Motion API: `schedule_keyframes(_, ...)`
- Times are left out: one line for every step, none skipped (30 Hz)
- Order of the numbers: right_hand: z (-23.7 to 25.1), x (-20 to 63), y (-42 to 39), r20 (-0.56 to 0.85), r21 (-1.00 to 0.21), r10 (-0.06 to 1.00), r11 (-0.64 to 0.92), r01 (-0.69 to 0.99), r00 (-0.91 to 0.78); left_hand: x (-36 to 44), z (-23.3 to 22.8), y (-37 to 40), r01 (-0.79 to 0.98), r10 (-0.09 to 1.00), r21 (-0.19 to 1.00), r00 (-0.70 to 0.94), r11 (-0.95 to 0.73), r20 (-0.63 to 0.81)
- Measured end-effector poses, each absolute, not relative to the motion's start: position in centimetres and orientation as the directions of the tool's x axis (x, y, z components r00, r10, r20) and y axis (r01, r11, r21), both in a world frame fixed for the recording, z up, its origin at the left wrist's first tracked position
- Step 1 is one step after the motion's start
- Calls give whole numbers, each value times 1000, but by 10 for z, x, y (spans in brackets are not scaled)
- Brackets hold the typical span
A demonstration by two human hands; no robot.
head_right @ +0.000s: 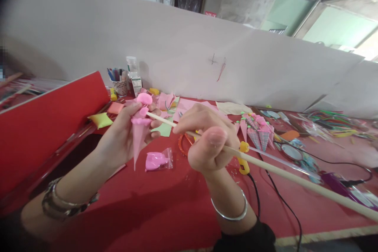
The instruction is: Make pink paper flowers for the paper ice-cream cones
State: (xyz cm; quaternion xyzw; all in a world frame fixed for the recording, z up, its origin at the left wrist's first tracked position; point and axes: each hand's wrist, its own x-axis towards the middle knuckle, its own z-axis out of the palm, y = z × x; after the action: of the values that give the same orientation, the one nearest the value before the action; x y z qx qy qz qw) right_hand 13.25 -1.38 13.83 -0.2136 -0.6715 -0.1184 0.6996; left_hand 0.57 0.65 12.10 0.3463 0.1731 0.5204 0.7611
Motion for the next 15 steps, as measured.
schedule_keyframes(139,132,-13,990,-140,129,883,449,54,6,121,6,-669,906,708,412,227,100)
schedule_keyframes(139,132,-13,990,-139,140,885,445,30,6,121,6,-669,901,706,422,233,102)
schedule_keyframes(139,132,-13,989,-136,149,887,441,5,6,121,6,-670,896,702,431,241,104)
schedule_keyframes(138,132,-13,988,-134,156,888,440,-13,6,121,6,-672,892,697,440,250,104)
schedule_keyframes(137,132,-12,986,-137,164,886,444,-21,6,121,6,-678,889,688,446,258,105)
schedule_keyframes(136,132,-12,985,-146,173,880,451,-19,7,122,6,-685,887,678,450,265,107)
schedule_keyframes(135,132,-12,983,-159,183,873,460,-7,7,122,6,-694,886,668,451,270,111)
schedule_keyframes(134,132,-12,981,-173,192,867,466,8,8,122,6,-703,886,658,449,269,117)
schedule_keyframes(134,131,-12,980,-185,199,864,468,21,8,122,5,-711,888,651,443,264,123)
schedule_keyframes(133,131,-12,979,-193,204,864,466,27,8,122,5,-716,891,648,436,258,127)
schedule_keyframes(133,131,-12,979,-193,203,867,460,28,8,122,5,-718,892,648,433,253,131)
schedule_keyframes(133,131,-11,980,-188,200,870,455,24,8,122,5,-717,890,650,435,251,136)
schedule_keyframes(134,132,-11,980,-179,198,872,455,6,8,122,5,-714,886,655,441,249,144)
schedule_keyframes(135,133,-11,977,-165,208,870,465,-42,8,121,5,-707,879,663,451,246,154)
schedule_keyframes(136,134,-10,967,-149,228,866,478,-111,8,121,5,-699,872,674,460,240,167)
